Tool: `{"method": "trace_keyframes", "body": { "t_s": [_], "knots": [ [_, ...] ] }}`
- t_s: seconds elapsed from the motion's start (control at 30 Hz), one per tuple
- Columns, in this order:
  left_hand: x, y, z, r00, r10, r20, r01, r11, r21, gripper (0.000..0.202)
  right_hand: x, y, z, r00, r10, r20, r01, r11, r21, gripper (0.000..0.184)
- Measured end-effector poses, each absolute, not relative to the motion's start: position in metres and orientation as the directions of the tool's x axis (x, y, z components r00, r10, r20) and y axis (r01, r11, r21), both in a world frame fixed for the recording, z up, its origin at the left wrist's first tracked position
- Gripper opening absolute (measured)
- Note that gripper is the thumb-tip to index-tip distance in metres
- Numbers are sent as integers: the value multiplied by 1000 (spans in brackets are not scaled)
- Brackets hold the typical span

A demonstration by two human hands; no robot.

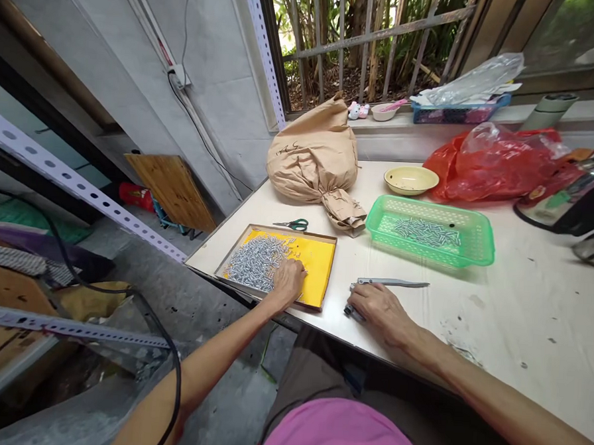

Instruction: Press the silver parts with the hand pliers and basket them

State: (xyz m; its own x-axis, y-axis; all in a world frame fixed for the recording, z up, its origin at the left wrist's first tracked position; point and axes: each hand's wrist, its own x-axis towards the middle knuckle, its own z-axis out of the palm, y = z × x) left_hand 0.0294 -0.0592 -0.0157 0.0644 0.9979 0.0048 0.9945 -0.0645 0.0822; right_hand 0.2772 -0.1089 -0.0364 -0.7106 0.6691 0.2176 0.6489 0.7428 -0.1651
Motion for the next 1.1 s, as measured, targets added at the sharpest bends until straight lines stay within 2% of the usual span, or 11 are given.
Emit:
{"method": "trace_keyframes", "body": {
  "t_s": [0.1, 0.2, 0.37, 0.43, 0.5, 0.6, 0.7, 0.8, 0.93, 1.03, 1.1],
  "knots": [
    [29, -59, -9, 71, 997, 6, 992, -71, 100, 12, 270, -111, -39, -771, 581, 260, 589, 806, -53, 21],
    [35, -70, 3, 119, 986, 115, 976, -137, 171, 11, 273, -109, -38, -791, 569, 226, 582, 813, -12, 17],
    [72, -116, 15, 331, 931, 156, 765, -361, 533, 12, 291, -104, -30, -814, 574, 96, 569, 819, -71, 20],
    [89, -138, 9, 396, 914, 89, 638, -343, 689, 14, 294, -101, -26, -793, 608, 34, 600, 790, -126, 20],
    [104, -155, -1, 414, 909, 56, 587, -313, 746, 14, 293, -99, -24, -751, 660, -14, 651, 737, -180, 14],
    [115, -170, -17, 402, 907, 125, 605, -366, 707, 13, 289, -95, -20, -676, 735, -53, 728, 654, -207, 10],
    [116, -175, -29, 467, 850, 243, 608, -509, 610, 15, 286, -92, -19, -703, 710, -40, 704, 687, -177, 10],
    [111, -177, -36, 559, 770, 309, 625, -636, 453, 19, 289, -94, -25, -742, 669, 45, 656, 738, -158, 8],
    [108, -178, -42, 630, 716, 301, 651, -698, 298, 25, 306, -107, -35, -786, 587, 195, 581, 809, -95, 23],
    [110, -178, -44, 673, 679, 293, 634, -734, 243, 26, 313, -120, -30, -700, 675, 232, 653, 737, -174, 26],
    [112, -178, -45, 678, 672, 297, 633, -740, 229, 25, 308, -125, -20, -618, 771, 153, 729, 635, -257, 20]
  ]
}}
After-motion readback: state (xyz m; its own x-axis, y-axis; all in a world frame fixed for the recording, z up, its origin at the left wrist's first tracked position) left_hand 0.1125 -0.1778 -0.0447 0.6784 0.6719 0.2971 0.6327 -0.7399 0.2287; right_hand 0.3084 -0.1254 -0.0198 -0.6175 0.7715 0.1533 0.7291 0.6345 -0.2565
